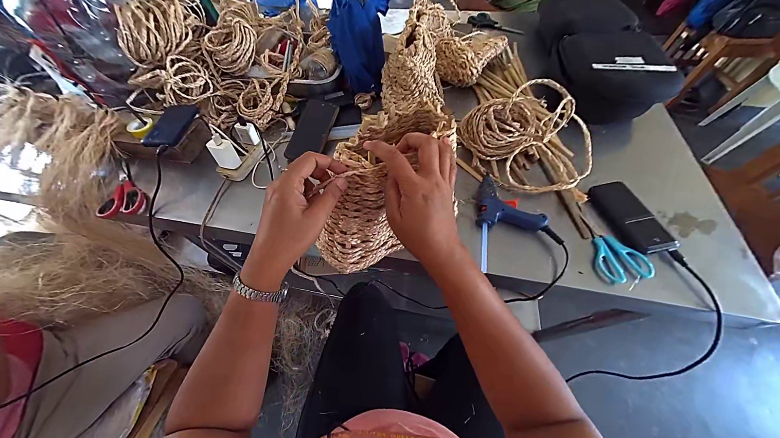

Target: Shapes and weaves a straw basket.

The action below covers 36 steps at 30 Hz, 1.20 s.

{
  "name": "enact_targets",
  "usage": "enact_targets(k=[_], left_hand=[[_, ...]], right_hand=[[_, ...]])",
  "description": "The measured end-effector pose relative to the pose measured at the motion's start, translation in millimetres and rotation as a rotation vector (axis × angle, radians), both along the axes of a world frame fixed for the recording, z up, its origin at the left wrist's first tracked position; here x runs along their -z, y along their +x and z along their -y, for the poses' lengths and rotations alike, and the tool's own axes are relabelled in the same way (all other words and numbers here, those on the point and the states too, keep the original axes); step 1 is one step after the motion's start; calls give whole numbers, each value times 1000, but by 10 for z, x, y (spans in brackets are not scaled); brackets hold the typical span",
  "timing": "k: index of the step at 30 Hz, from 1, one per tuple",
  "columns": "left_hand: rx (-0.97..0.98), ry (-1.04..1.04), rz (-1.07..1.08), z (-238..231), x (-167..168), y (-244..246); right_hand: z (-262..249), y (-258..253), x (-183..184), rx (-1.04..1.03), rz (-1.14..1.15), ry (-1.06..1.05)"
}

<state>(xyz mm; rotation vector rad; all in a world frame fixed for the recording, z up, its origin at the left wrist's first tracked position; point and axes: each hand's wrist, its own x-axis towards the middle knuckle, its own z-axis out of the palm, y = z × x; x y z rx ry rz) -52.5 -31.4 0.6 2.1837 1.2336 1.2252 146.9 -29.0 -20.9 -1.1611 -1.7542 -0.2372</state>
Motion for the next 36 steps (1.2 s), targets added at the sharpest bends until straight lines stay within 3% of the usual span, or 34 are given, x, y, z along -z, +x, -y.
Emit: enact_targets(k=[14, 20, 24, 27, 33, 36], left_hand=[[117, 15, -11, -190, 106, 43], [-47, 66, -42, 189, 112, 337], [-51, 82, -47, 316, 103, 423], [-44, 102, -54, 361, 109, 445], [64, 61, -95, 314, 42, 267], [134, 95, -115, 232, -15, 199]], right_hand=[[-154, 124, 21, -323, -184, 18], [-295, 401, -70, -572, -265, -156], [-222, 478, -75, -644, -321, -208], [-141, 464, -41, -616, -339, -188], [284, 285, -43, -314, -221, -59], [328, 205, 44, -326, -183, 17]])
